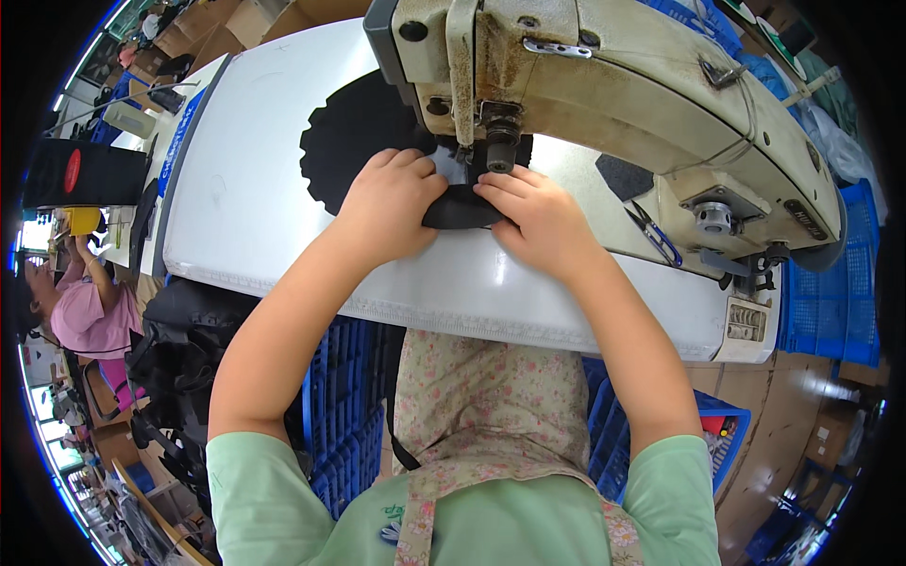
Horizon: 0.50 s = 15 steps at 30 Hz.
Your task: The person retrieves fabric pieces from a bin, sews them together using a sewing machine, and trims excess thread using thread snips.
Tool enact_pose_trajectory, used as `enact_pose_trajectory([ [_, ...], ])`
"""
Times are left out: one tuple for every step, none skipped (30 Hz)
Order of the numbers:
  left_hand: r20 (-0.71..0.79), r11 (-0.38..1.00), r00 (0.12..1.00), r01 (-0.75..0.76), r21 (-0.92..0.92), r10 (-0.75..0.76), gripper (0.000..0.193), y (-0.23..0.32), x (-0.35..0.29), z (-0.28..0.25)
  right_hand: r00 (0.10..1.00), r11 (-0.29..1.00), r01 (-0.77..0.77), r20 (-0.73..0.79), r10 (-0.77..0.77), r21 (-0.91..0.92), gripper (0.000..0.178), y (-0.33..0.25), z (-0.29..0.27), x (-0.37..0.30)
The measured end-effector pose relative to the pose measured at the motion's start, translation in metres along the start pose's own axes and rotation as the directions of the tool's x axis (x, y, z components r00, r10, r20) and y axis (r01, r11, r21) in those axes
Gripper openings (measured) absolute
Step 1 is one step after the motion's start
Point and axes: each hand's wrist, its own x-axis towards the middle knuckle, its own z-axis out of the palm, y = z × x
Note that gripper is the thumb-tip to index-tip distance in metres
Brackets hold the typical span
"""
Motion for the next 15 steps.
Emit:
enact_pose_trajectory([
  [0.001,1.0,1.0,0.003,-0.002,-0.003,0.041,-0.0008,-0.0003,0.0001,1.0,1.0,0.0,0.003,0.0,0.002,0.036,-0.0011,0.0002,0.0007],
  [0.006,1.0,1.0,-0.005,0.022,0.005,0.038,-0.0023,-0.0005,0.0002,1.0,1.0,-0.01,0.017,0.01,0.015,0.036,-0.0024,0.0005,0.0021],
  [0.009,0.999,1.0,-0.015,0.047,0.015,0.036,-0.004,0.0001,0.0002,0.999,0.999,-0.022,0.03,0.021,0.025,0.036,-0.0029,0.0005,0.0032],
  [0.009,0.999,1.0,-0.016,0.045,0.015,0.036,-0.0051,0.0005,0.0004,0.999,0.999,-0.023,0.031,0.022,0.024,0.036,-0.0033,0.0007,0.0029],
  [0.012,0.998,1.0,-0.026,0.051,0.026,0.036,-0.006,0.0009,0.0005,1.0,1.0,-0.013,0.023,0.012,0.01,0.036,-0.0036,0.0009,0.0023],
  [0.015,0.998,0.999,-0.039,0.056,0.038,0.036,-0.0064,0.0019,0.0003,1.0,1.0,-0.004,0.013,0.004,-0.005,0.035,-0.0036,0.0007,0.0017],
  [0.016,0.998,0.999,-0.041,0.054,0.04,0.036,-0.0068,0.0029,-0.0009,1.0,1.0,-0.006,0.014,0.006,-0.006,0.035,-0.0038,0.0006,0.0024],
  [0.045,0.998,0.999,-0.024,0.056,0.022,0.039,-0.0074,0.0038,-0.0029,0.999,1.0,-0.019,0.03,0.019,0.015,0.035,-0.0042,0.0006,0.0039],
  [0.075,0.998,0.997,-0.008,0.057,0.004,0.042,-0.0077,0.0049,-0.0038,0.998,0.999,-0.033,0.048,0.032,0.035,0.035,-0.004,0.0004,0.0044],
  [0.076,0.998,0.997,-0.011,0.054,0.007,0.042,-0.0082,0.0058,-0.0033,0.998,0.999,-0.037,0.049,0.035,0.034,0.035,-0.0034,0.0002,0.0039],
  [0.07,0.998,0.997,-0.02,0.062,0.016,0.042,-0.0088,0.0066,-0.0026,0.999,1.0,-0.028,0.039,0.027,0.015,0.036,-0.0028,0.0001,0.0033],
  [0.064,0.997,0.998,-0.027,0.073,0.023,0.043,-0.0095,0.007,-0.0035,0.999,1.0,-0.015,0.028,0.015,-0.002,0.036,-0.0026,0.0002,0.0039],
  [0.065,0.997,0.998,-0.027,0.073,0.022,0.043,-0.0098,0.0076,-0.0047,0.999,1.0,-0.016,0.028,0.016,-0.001,0.036,-0.0023,0.0007,0.0041],
  [0.091,0.996,0.996,-0.019,0.085,0.011,0.042,-0.0097,0.0084,-0.0065,1.0,1.0,-0.012,0.025,0.012,0.002,0.036,-0.0019,0.0017,0.0041],
  [0.117,0.995,0.993,-0.013,0.094,0.002,0.042,-0.0093,0.0094,-0.0072,1.0,1.0,-0.011,0.023,0.011,0.003,0.036,-0.0014,0.0024,0.0032],
])
